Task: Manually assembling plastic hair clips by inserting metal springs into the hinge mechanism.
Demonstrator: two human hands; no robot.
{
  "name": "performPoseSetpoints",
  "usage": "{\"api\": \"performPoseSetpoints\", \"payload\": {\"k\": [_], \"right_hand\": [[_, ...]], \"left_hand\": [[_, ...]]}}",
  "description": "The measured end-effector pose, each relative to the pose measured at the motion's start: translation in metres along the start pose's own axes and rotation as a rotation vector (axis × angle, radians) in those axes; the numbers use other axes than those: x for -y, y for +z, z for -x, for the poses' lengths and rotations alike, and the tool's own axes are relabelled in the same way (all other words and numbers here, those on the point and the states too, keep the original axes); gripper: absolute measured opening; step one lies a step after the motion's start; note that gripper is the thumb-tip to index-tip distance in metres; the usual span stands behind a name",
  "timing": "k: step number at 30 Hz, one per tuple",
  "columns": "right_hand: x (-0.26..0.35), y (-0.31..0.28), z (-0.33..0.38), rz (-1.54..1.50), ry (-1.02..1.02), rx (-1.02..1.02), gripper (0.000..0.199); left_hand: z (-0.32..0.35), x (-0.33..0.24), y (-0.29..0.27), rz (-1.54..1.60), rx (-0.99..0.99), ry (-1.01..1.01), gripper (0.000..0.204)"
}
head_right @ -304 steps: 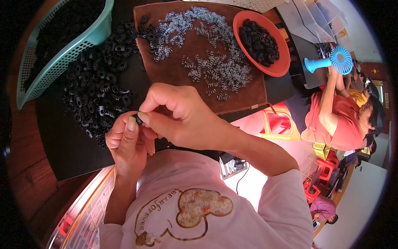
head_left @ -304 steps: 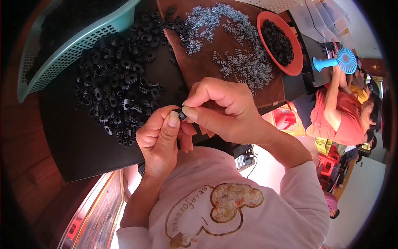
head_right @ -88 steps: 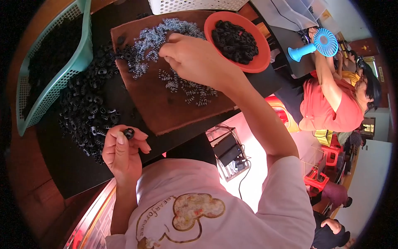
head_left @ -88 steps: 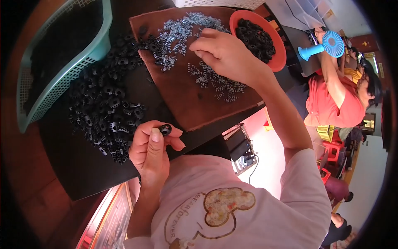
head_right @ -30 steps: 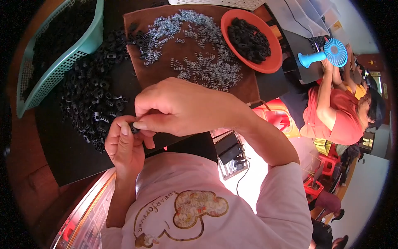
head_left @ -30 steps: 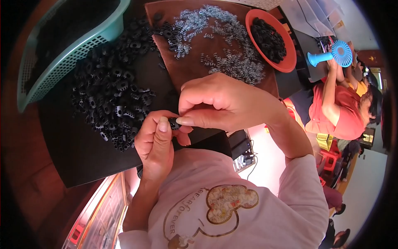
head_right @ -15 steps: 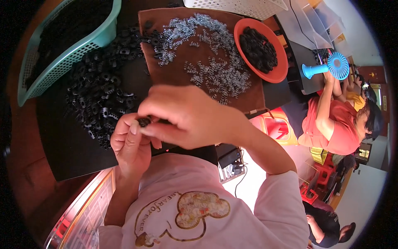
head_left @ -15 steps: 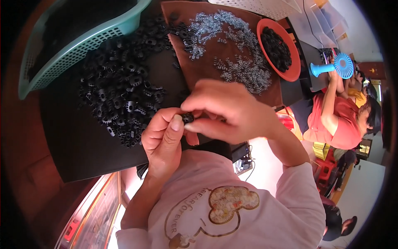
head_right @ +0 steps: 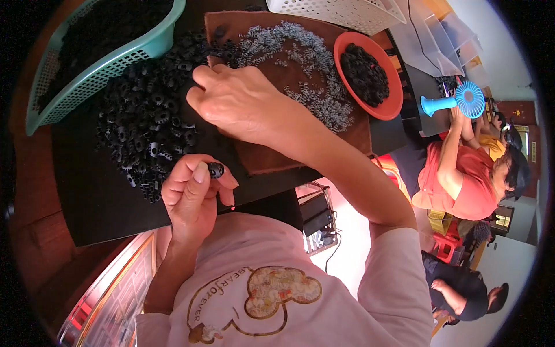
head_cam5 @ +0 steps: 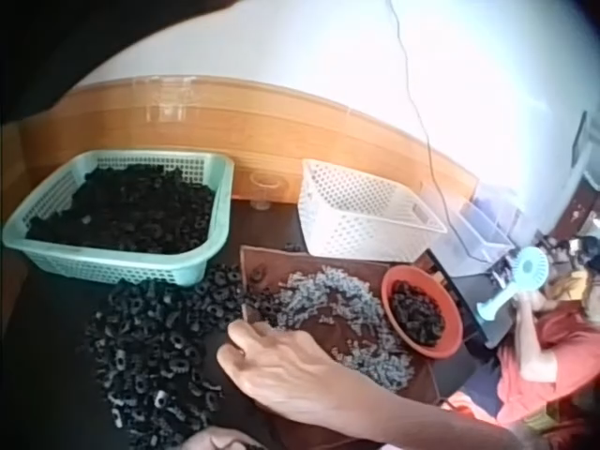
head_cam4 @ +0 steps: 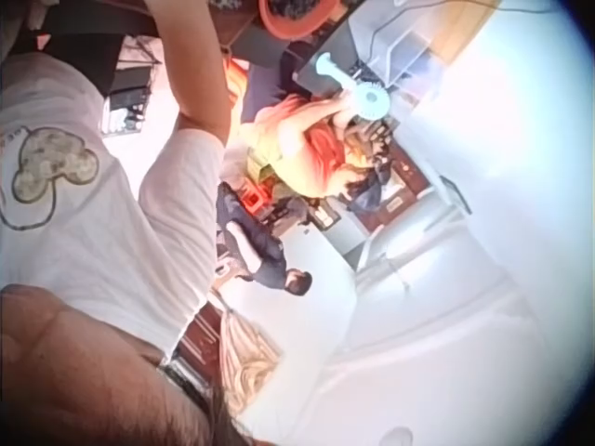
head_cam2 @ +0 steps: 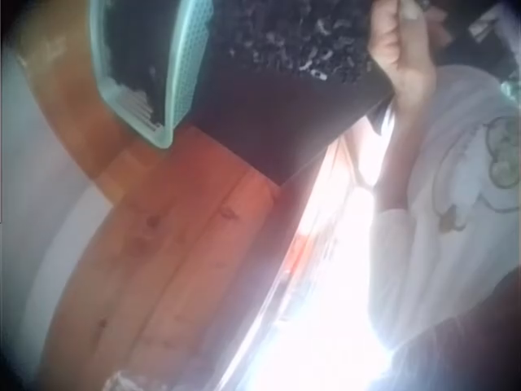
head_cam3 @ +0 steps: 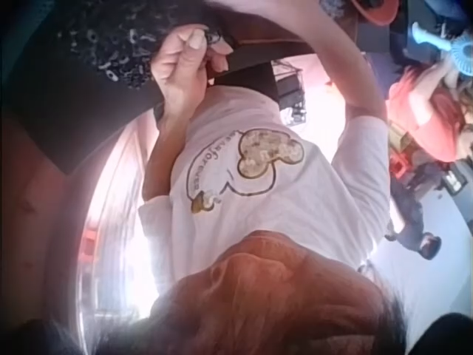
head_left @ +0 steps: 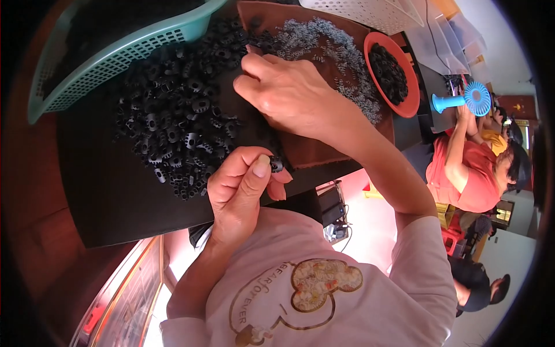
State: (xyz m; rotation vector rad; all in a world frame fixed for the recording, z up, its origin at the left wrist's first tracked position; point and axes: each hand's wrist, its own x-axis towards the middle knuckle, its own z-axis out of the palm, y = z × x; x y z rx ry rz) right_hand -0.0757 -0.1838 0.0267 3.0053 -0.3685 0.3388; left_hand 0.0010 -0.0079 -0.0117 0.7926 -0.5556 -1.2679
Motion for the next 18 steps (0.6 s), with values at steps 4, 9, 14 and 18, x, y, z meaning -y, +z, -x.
{"api": "performPoseSetpoints", "payload": {"k": [4, 9, 14, 18], "right_hand": [[0.002, -0.003, -0.004, -0.020, -0.003, 0.068, 0.017], [0.000, -0.003, -0.008, -0.005, -0.061, 0.034, 0.017], [0.002, -0.002, -0.011, -0.296, 0.002, 0.077, 0.019], [-0.008, -0.006, -0.006, -0.265, 0.029, 0.023, 0.014]], "left_hand": [[0.000, 0.000, -0.001, 0.004, 0.010, 0.007, 0.022], [0.000, 0.000, -0.001, 0.016, 0.010, -0.002, 0.022], [0.000, 0.000, 0.000, 0.011, 0.005, 0.004, 0.023], [0.000, 0.001, -0.002, 0.015, 0.004, 0.001, 0.023]]}}
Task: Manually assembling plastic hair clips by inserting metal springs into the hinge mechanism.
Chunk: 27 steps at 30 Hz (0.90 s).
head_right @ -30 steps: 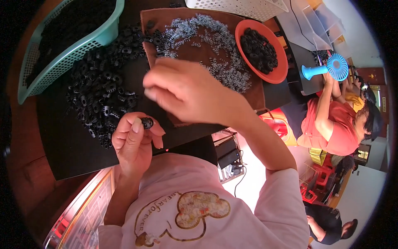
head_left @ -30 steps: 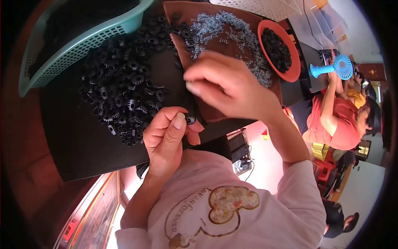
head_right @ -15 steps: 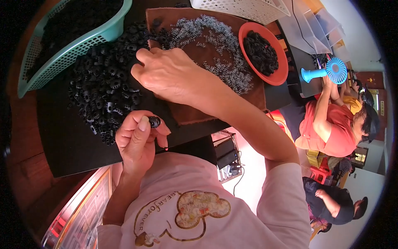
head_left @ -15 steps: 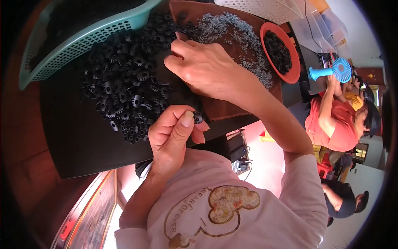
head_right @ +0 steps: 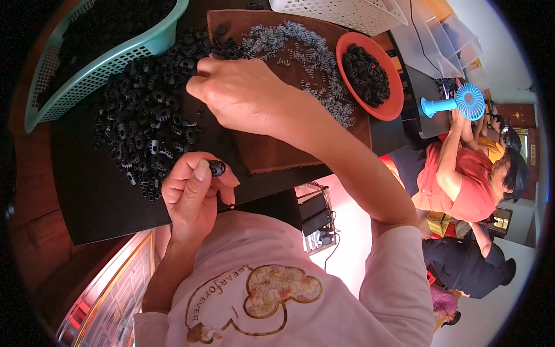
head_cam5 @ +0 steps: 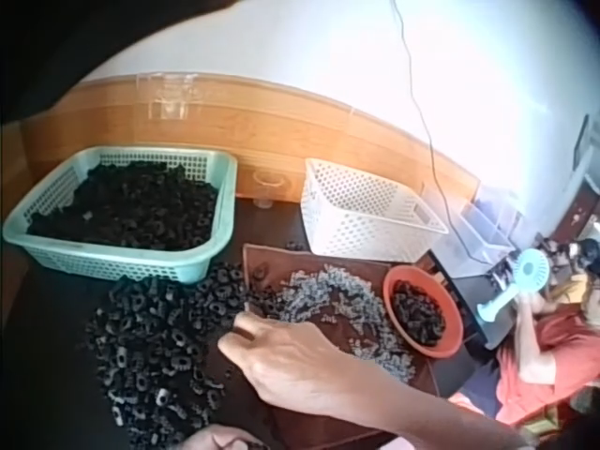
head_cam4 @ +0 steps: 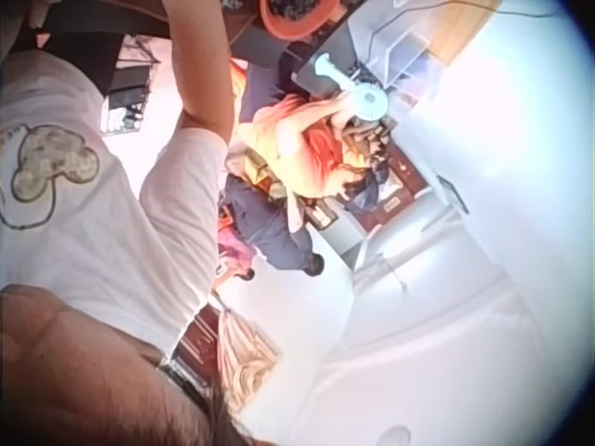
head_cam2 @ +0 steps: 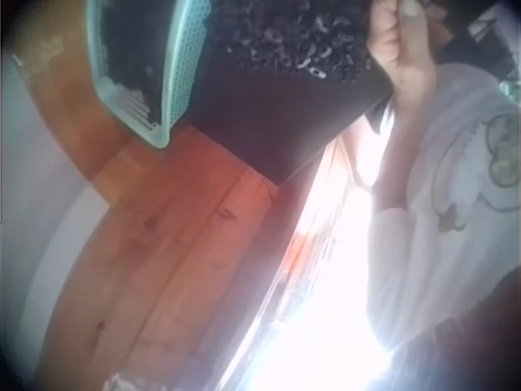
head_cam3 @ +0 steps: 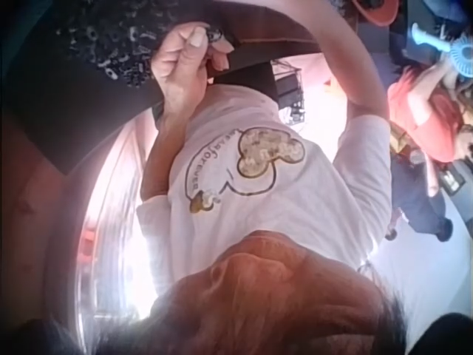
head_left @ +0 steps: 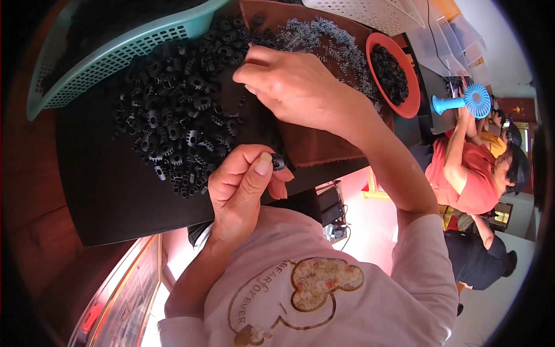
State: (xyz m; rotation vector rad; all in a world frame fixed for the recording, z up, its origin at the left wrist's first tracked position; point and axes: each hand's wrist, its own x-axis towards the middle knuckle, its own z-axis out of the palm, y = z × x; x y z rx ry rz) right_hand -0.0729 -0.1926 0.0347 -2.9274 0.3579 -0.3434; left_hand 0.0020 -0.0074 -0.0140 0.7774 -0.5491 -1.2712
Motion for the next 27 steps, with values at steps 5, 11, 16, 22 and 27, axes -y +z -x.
{"api": "performPoseSetpoints", "payload": {"k": [5, 11, 16, 22, 27], "right_hand": [[0.003, 0.001, 0.003, 0.020, -0.013, 0.135, 0.012], [0.003, 0.010, 0.000, 0.051, -0.040, 0.108, 0.013], [0.004, 0.010, 0.007, 0.052, -0.038, -0.036, 0.012], [0.013, -0.015, 0.029, -0.353, 0.039, -0.120, 0.010], [0.017, -0.035, 0.054, -0.701, 0.182, -0.040, 0.008]], "left_hand": [[-0.001, 0.000, 0.002, -0.009, -0.004, 0.002, 0.023], [-0.001, 0.001, 0.001, -0.003, -0.005, 0.005, 0.023], [-0.001, 0.001, 0.002, -0.009, -0.010, 0.032, 0.023], [-0.003, 0.001, 0.004, -0.020, -0.034, 0.060, 0.024], [-0.004, 0.000, 0.003, -0.001, -0.034, 0.078, 0.025]]}}
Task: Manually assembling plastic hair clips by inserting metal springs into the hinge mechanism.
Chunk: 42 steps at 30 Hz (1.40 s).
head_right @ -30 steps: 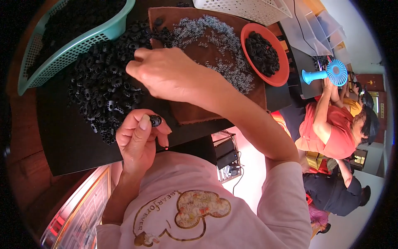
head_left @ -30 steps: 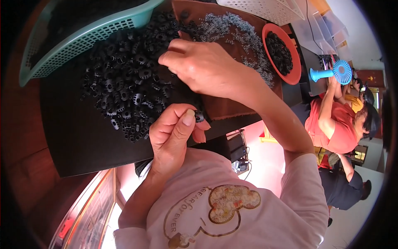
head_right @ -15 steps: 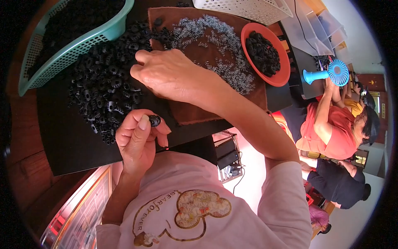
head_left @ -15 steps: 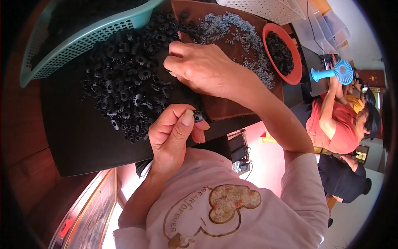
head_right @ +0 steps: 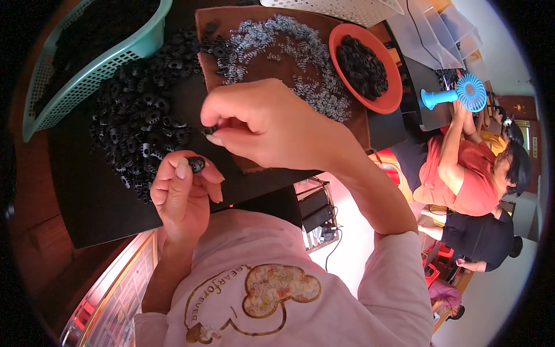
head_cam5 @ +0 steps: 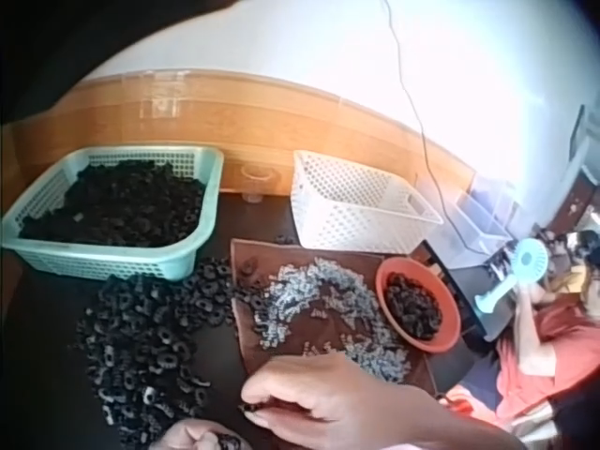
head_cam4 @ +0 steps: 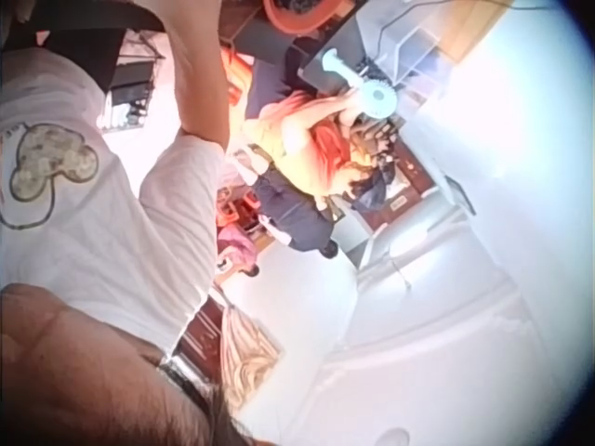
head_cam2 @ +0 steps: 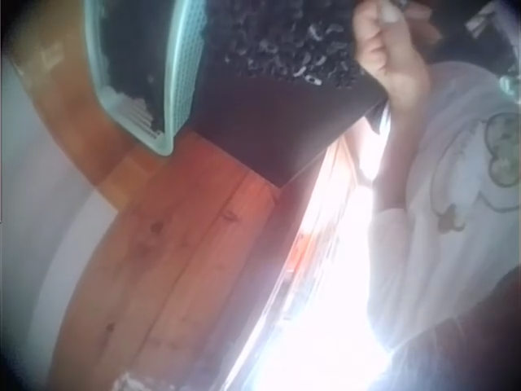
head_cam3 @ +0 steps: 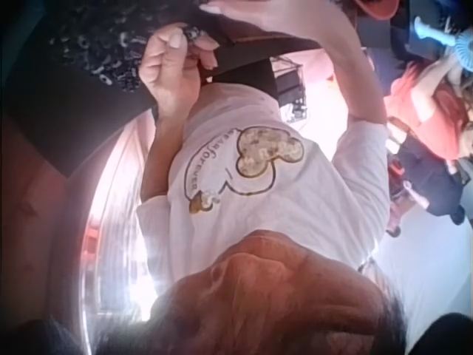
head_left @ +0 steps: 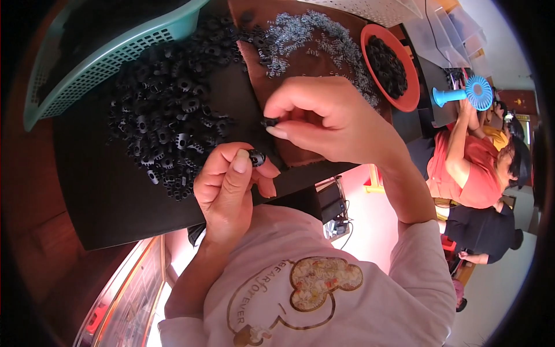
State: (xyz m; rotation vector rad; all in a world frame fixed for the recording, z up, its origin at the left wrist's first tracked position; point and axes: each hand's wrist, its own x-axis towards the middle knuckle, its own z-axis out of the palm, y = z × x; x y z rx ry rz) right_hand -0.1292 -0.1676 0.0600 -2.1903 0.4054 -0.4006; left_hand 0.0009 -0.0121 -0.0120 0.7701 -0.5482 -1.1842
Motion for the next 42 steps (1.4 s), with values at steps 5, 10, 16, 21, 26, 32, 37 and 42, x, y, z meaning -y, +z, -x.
{"api": "performPoseSetpoints", "payload": {"k": [5, 10, 16, 21, 26, 32, 37, 42], "right_hand": [[0.006, -0.001, 0.019, -0.235, 0.052, -0.035, 0.011], [0.010, 0.007, 0.020, -0.307, 0.031, -0.038, 0.010], [0.000, 0.020, 0.019, -0.396, -0.011, -0.010, 0.006], [0.001, 0.019, 0.020, -0.293, -0.009, -0.027, 0.006], [0.002, 0.020, 0.024, -0.439, 0.137, -0.044, 0.006], [-0.002, 0.028, 0.028, -0.555, 0.115, -0.095, 0.005], [-0.002, 0.033, 0.027, -0.512, 0.090, -0.135, 0.005], [0.000, 0.033, 0.028, -0.402, 0.056, -0.097, 0.006]], "left_hand": [[-0.002, 0.004, 0.001, 0.038, -0.015, 0.022, 0.024], [-0.001, 0.003, 0.000, 0.041, -0.034, 0.006, 0.024], [0.000, 0.004, 0.001, 0.059, -0.034, -0.023, 0.024], [-0.001, 0.005, 0.001, 0.018, -0.035, 0.001, 0.023], [-0.001, 0.004, 0.004, -0.029, -0.051, 0.009, 0.021], [0.000, 0.006, 0.006, -0.079, -0.068, 0.004, 0.020], [-0.001, 0.006, 0.006, -0.098, -0.081, 0.010, 0.020], [0.000, 0.007, 0.005, -0.082, -0.088, 0.034, 0.020]]}}
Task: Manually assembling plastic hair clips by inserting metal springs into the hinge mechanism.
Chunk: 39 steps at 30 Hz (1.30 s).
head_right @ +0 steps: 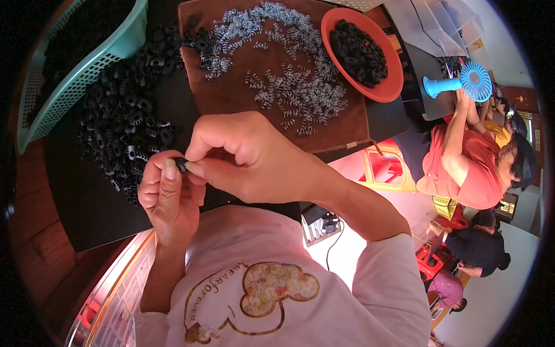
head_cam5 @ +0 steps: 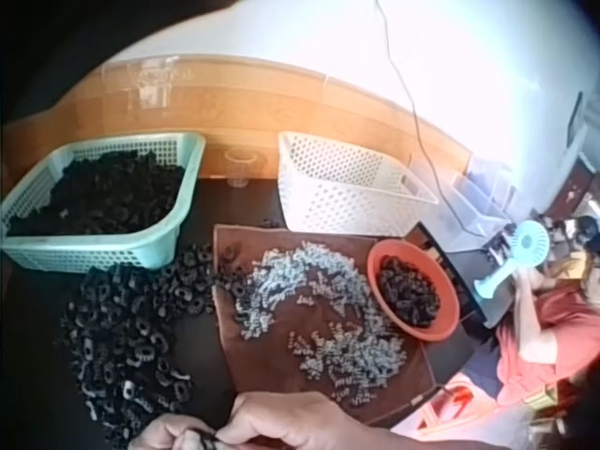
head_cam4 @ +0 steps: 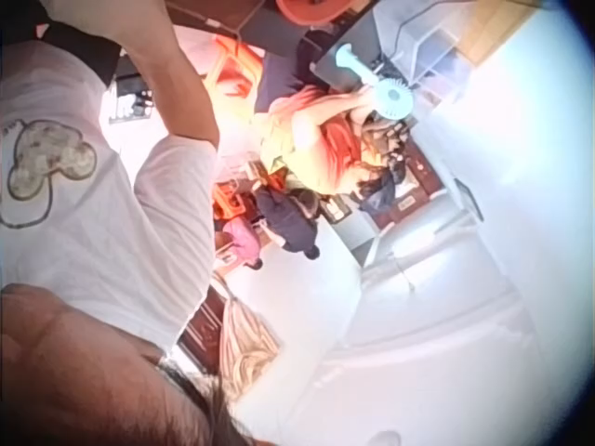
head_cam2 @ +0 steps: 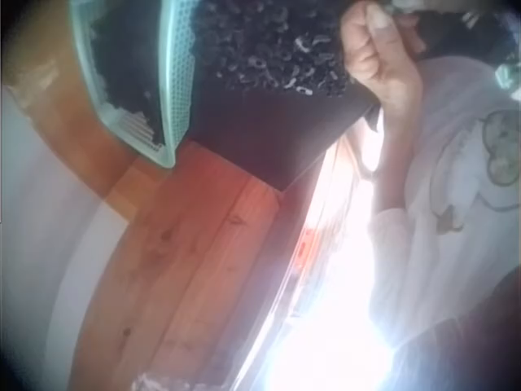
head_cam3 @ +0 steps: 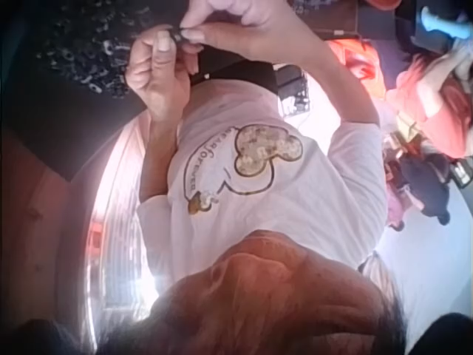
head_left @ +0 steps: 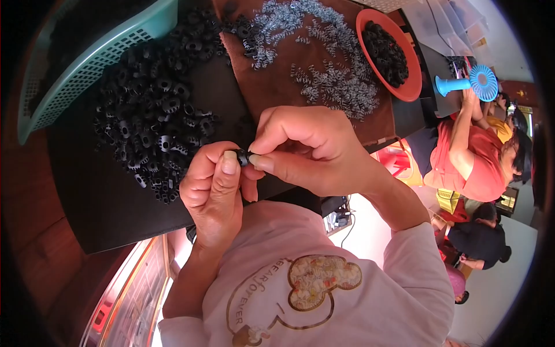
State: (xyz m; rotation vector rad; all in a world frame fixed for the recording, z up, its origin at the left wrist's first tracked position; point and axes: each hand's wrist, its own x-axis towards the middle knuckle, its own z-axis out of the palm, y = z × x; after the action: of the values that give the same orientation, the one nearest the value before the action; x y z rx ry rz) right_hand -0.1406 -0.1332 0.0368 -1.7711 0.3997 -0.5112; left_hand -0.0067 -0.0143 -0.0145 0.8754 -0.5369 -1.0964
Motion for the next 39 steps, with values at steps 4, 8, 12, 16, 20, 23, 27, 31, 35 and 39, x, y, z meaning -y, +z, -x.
{"api": "performPoseSetpoints", "payload": {"k": [4, 8, 12, 16, 20, 23, 27, 31, 35, 39], "right_hand": [[0.000, 0.000, -0.004, 0.172, -0.187, -0.022, 0.009], [0.002, 0.006, -0.005, 0.202, -0.212, -0.087, 0.011], [0.006, -0.001, -0.004, -0.013, -0.005, -0.049, 0.006], [0.011, -0.011, -0.007, 0.070, 0.034, 0.003, 0.006], [0.014, -0.016, -0.007, 0.055, 0.107, 0.082, 0.005], [0.012, -0.016, -0.007, 0.064, 0.005, 0.059, 0.004], [0.012, -0.012, -0.004, 0.106, 0.041, 0.048, 0.004], [0.004, -0.010, 0.001, -0.010, 0.057, 0.031, 0.006], [0.005, -0.010, 0.003, 0.022, 0.057, 0.017, 0.006], [0.003, -0.006, 0.003, 0.222, -0.147, -0.007, 0.006]], "left_hand": [[-0.001, 0.000, 0.000, -0.009, 0.009, 0.005, 0.020], [0.000, 0.001, 0.001, 0.015, 0.001, 0.018, 0.021], [0.001, 0.000, 0.002, -0.045, 0.041, -0.004, 0.022], [0.002, -0.003, 0.002, -0.078, 0.111, -0.066, 0.022], [0.000, -0.006, 0.001, -0.047, 0.139, -0.105, 0.023], [0.000, -0.006, 0.002, -0.044, 0.119, -0.111, 0.022], [0.002, -0.004, 0.005, -0.071, 0.043, -0.076, 0.022], [0.003, -0.003, 0.004, -0.126, 0.047, -0.050, 0.021], [0.002, -0.003, 0.004, -0.140, 0.073, -0.083, 0.021], [0.003, -0.002, 0.007, -0.147, 0.057, -0.037, 0.021]]}}
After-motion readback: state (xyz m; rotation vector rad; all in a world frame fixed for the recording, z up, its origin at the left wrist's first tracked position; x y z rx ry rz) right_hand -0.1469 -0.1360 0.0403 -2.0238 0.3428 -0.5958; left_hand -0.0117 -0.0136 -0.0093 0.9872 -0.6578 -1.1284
